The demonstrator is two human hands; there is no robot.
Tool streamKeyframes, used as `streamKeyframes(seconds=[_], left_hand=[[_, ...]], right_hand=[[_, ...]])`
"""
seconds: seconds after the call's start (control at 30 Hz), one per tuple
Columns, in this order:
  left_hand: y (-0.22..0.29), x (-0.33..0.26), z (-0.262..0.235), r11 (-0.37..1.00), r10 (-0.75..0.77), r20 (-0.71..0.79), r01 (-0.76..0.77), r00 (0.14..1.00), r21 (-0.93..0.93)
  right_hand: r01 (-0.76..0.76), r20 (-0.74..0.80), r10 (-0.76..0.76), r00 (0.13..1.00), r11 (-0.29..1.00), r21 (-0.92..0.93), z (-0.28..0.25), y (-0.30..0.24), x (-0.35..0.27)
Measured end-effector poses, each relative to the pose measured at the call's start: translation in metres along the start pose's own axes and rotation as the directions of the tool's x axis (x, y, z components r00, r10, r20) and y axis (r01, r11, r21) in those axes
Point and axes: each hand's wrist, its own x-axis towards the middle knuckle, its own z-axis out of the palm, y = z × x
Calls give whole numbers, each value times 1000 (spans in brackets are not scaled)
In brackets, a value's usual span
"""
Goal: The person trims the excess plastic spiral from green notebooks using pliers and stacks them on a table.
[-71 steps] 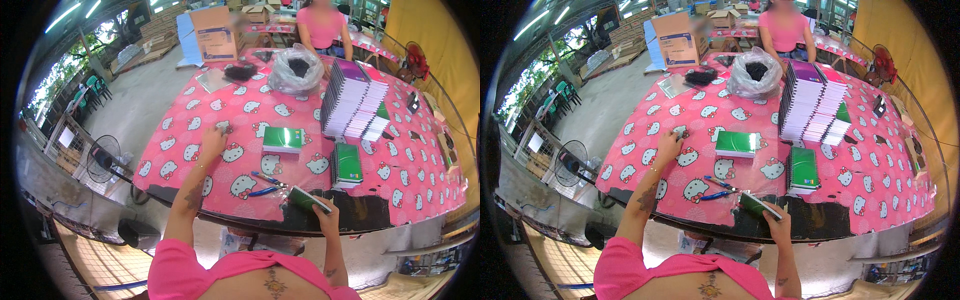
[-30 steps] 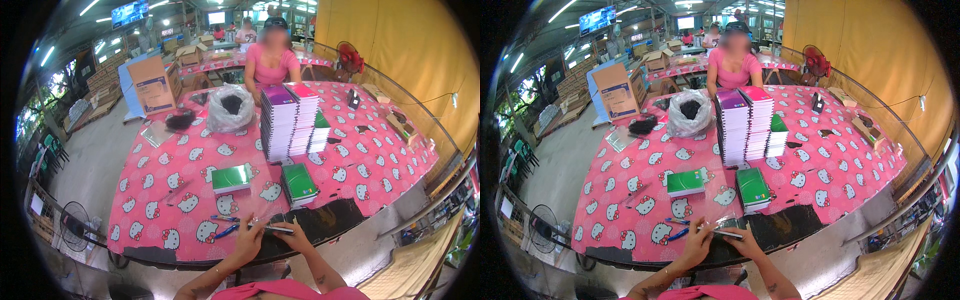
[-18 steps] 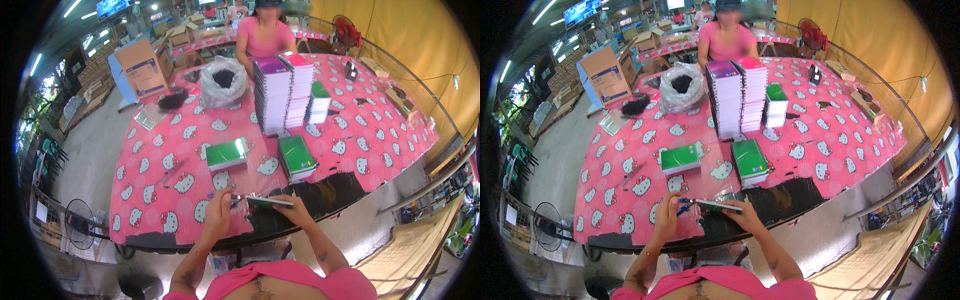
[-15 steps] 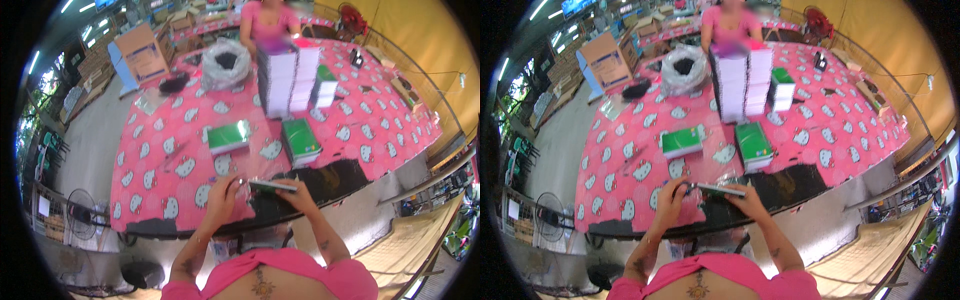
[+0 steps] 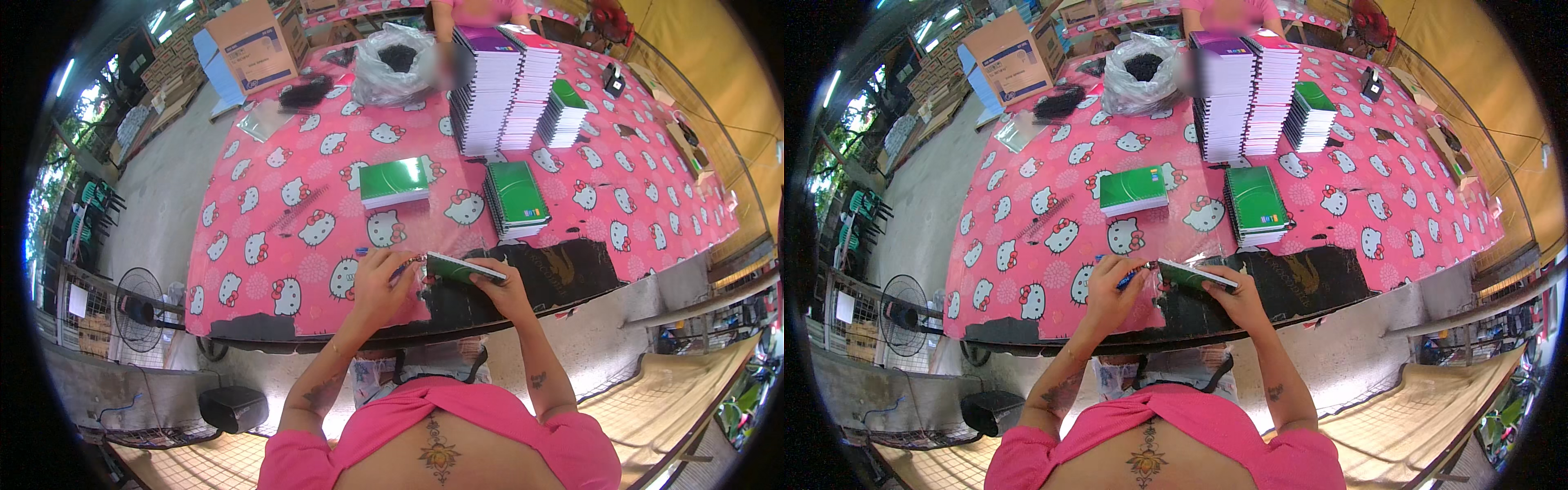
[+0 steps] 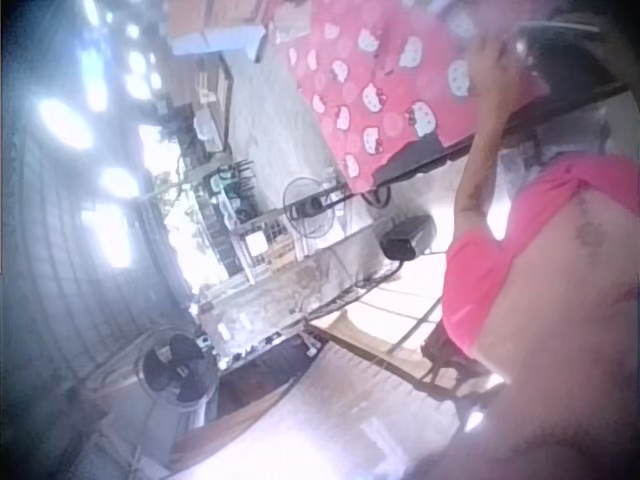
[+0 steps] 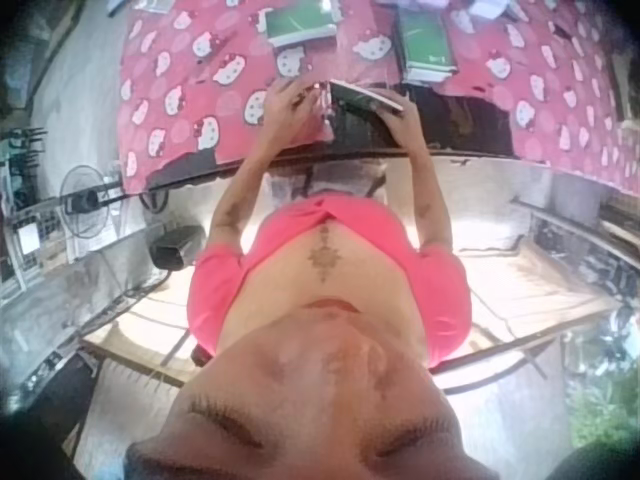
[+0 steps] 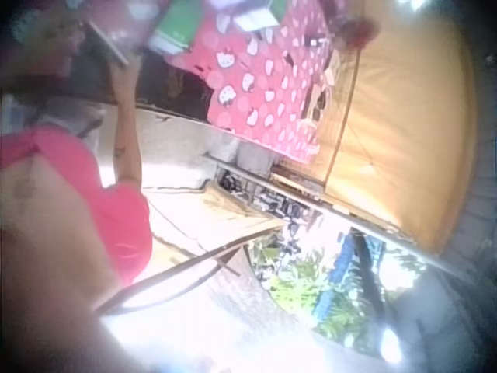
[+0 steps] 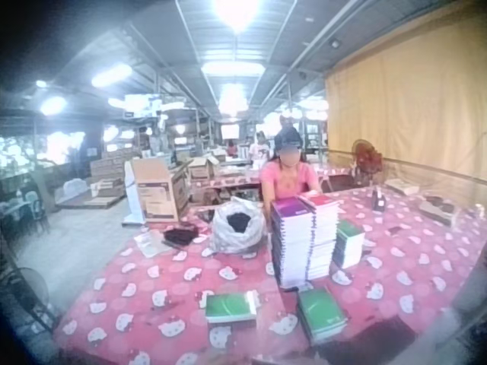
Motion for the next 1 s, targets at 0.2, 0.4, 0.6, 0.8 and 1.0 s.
streamKeyframes(seconds=[0.2, 0.4, 0.6, 0.8, 1.0], left_hand=[[-6, 0, 3, 999, -11, 3, 11, 1000, 49], [-13, 8, 1, 995, -94, 76, 95, 993, -11], [-13, 22, -12, 985, 132, 350, -162, 927, 57], [4, 28, -15, 982, 190, 360, -175, 913, -74], [13, 29, -6, 970, 89, 527, -195, 845, 148]], right_hand=[[-18, -17, 18, 1000, 1000, -21, -1, 4, 0], [-9, 7, 9, 1000, 1000, -30, -2, 0, -2], [-31, 66, 30, 997, 999, 24, -2, 2, -4], [-30, 57, 30, 998, 999, -11, -2, -4, -13], [-28, -14, 28, 999, 999, 32, 10, -10, -18]])
